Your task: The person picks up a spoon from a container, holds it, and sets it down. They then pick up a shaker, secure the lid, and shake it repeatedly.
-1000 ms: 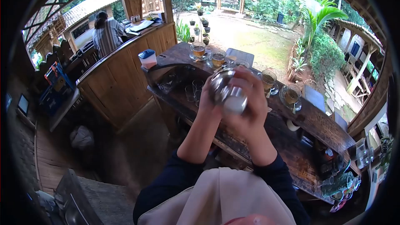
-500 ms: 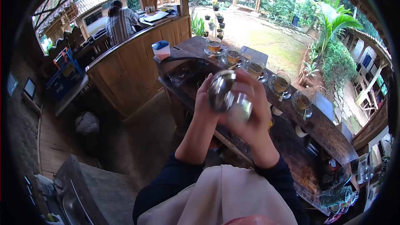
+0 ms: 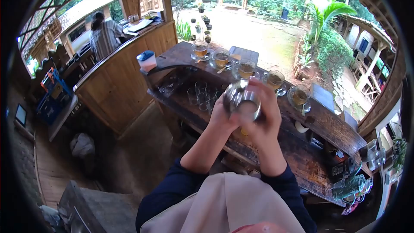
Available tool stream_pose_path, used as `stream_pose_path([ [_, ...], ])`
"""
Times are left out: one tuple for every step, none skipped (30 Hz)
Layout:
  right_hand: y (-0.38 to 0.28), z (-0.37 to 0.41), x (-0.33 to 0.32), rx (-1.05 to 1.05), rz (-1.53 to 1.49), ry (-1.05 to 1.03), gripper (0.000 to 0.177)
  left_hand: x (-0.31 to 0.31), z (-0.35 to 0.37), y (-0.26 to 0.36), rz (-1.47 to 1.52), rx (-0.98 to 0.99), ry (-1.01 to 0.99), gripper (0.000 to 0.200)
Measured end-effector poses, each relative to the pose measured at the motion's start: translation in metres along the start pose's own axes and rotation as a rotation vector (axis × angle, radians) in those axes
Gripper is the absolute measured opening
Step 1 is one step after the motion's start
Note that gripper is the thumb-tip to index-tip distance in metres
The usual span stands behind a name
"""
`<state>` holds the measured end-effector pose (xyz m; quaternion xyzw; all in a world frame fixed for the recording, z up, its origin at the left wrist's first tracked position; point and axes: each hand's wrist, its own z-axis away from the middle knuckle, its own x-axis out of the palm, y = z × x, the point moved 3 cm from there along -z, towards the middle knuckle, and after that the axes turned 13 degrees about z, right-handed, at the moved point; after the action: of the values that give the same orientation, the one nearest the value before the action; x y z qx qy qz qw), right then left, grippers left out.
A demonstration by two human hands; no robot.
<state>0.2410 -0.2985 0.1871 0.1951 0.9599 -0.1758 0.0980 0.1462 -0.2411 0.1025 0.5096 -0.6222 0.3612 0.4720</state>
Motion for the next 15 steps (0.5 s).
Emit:
stream_pose_path([
  [-0.021, -0.002, -0.013, -0.182, 0.09, -0.045, 0.04, -0.018, -0.006, -0.003, 0.74, -0.566, -0.004, 0.041],
  [-0.039, 0.002, -0.023, -0.366, 0.068, -0.019, 0.034, 0.019, 0.001, -0.003, 0.349, -0.481, -0.022, 0.052],
  [-0.048, 0.017, -0.042, -0.38, 0.107, -0.127, 0.036, 0.061, 0.011, -0.006, -0.036, -0.391, -0.035, 0.065],
  [-0.064, 0.008, -0.015, -0.555, -0.065, 0.498, 0.033, 0.067, 0.015, -0.011, -0.069, -0.312, -0.108, 0.068],
  [-0.062, 0.014, -0.01, -0.625, -0.133, 0.693, 0.038, 0.069, 0.019, -0.015, -0.104, -0.235, -0.183, 0.071],
  [-0.053, 0.016, -0.019, -0.641, -0.097, 0.559, 0.039, 0.064, 0.013, -0.016, -0.091, -0.295, -0.288, 0.065],
  [-0.042, 0.021, -0.034, -0.655, -0.062, 0.424, 0.042, 0.057, 0.001, -0.016, -0.085, -0.319, -0.282, 0.065],
  [-0.025, 0.017, -0.041, -0.406, 0.044, 0.25, 0.042, 0.047, -0.014, -0.018, -0.033, -0.414, -0.159, 0.053],
  [-0.007, 0.013, -0.042, -0.16, 0.143, 0.079, 0.043, 0.033, -0.025, -0.021, 0.017, -0.505, -0.041, 0.042],
  [0.015, 0.006, -0.034, -0.058, 0.129, 0.071, 0.045, 0.011, -0.036, -0.029, 0.202, -0.467, -0.293, 0.036],
  [0.032, 0.001, -0.028, 0.04, 0.113, 0.067, 0.046, -0.002, -0.039, -0.037, 0.182, -0.317, -0.116, 0.035],
  [0.03, -0.001, -0.033, 0.036, 0.126, 0.073, 0.046, -0.001, -0.043, -0.046, 0.188, -0.303, -0.014, 0.035],
  [0.026, -0.004, -0.04, 0.066, 0.144, 0.07, 0.046, 0.0, -0.047, -0.05, 0.19, -0.286, 0.086, 0.035],
  [0.023, -0.01, -0.046, 0.087, 0.161, 0.075, 0.045, -0.004, -0.051, -0.05, 0.177, -0.298, 0.055, 0.035],
  [0.006, -0.015, -0.051, -0.109, 0.188, 0.04, 0.042, -0.011, -0.051, -0.049, 0.168, -0.311, 0.035, 0.036],
])
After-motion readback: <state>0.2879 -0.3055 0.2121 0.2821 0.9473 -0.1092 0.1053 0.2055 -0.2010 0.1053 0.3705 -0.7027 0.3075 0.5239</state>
